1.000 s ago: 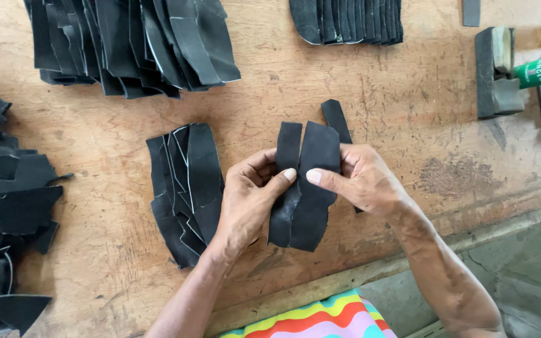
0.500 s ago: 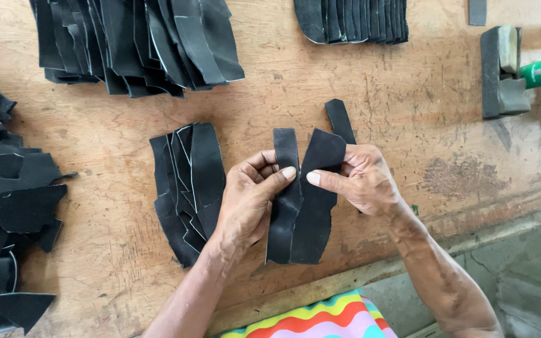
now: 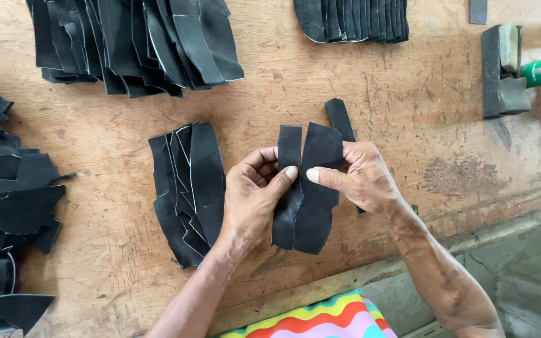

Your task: The person repeatedly picks up two black rubber pieces from a wooden workbench, aligns their edges, and checks the fit by hand. The person handles the pieces one at a time, separating and rejoining them multiple times without using tools.

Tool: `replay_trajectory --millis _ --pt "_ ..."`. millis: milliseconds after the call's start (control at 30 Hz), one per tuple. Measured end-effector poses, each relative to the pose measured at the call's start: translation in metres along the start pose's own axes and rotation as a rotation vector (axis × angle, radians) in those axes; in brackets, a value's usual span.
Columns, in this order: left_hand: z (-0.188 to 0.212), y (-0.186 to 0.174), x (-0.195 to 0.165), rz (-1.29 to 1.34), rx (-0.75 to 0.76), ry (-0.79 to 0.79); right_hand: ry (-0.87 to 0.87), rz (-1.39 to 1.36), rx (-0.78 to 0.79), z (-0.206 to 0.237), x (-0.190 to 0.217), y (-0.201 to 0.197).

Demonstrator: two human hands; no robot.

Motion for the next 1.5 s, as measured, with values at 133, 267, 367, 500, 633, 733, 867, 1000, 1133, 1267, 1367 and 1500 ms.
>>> replay_trajectory --millis 133,267,367,500,633,733,867,1000,1133,1267,1367,1500 --pt "0.000 0.001 -0.003 -0.076 -0.003 0.022 0.022 0.044 -0.015 -0.001 -0.004 -0.003" --pt "0.004 0.006 -0.009 -0.171 0.007 0.063 0.051 0.040 -0.023 -0.004 -0.010 -0.003" --pt "0.004 0.010 -0.015 -0.208 0.033 0.116 0.097 0.034 0.002 -0.005 -0.011 -0.002" --pt "-0.001 0.010 -0.008 -0.119 0.083 0.042 0.133 -0.016 0.027 -0.003 -0.003 -0.006" --pt "-0.001 0.010 -0.003 -0.086 0.075 -0.019 0.139 -0.008 0.060 -0.002 0.006 -0.005" --pt "-0.002 0.006 -0.004 -0.072 0.047 -0.024 0.148 0.019 0.072 -0.002 0.005 -0.003" --pt "-0.003 0.002 0.004 0.062 0.037 -0.087 0.091 -0.005 0.063 -0.003 0.004 -0.001" --pt "-0.002 0.005 0.015 0.278 0.083 -0.139 0.011 -0.042 0.068 -0.003 0.005 0.001" --pt "-0.002 0.004 0.022 0.344 0.087 -0.189 0.004 -0.085 0.065 -0.001 0.002 0.001" --pt "-0.001 0.009 0.019 0.406 0.123 -0.163 -0.005 -0.099 0.065 -0.002 -0.001 0.001" --pt "-0.001 0.007 0.005 0.220 0.079 -0.045 -0.019 -0.098 0.041 -0.002 -0.002 -0.003" --pt "-0.001 0.006 -0.003 0.076 0.051 -0.014 -0.022 -0.026 0.024 0.000 -0.001 -0.006"
Point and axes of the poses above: each hand's wrist, its own z-axis away from the middle knuckle, its own y-axis out of the palm, x = y × z, the point moved 10 cm from there along -z, towards the middle knuckle, and after that the axes turned 14 degrees about x, right-handed, at the moved point
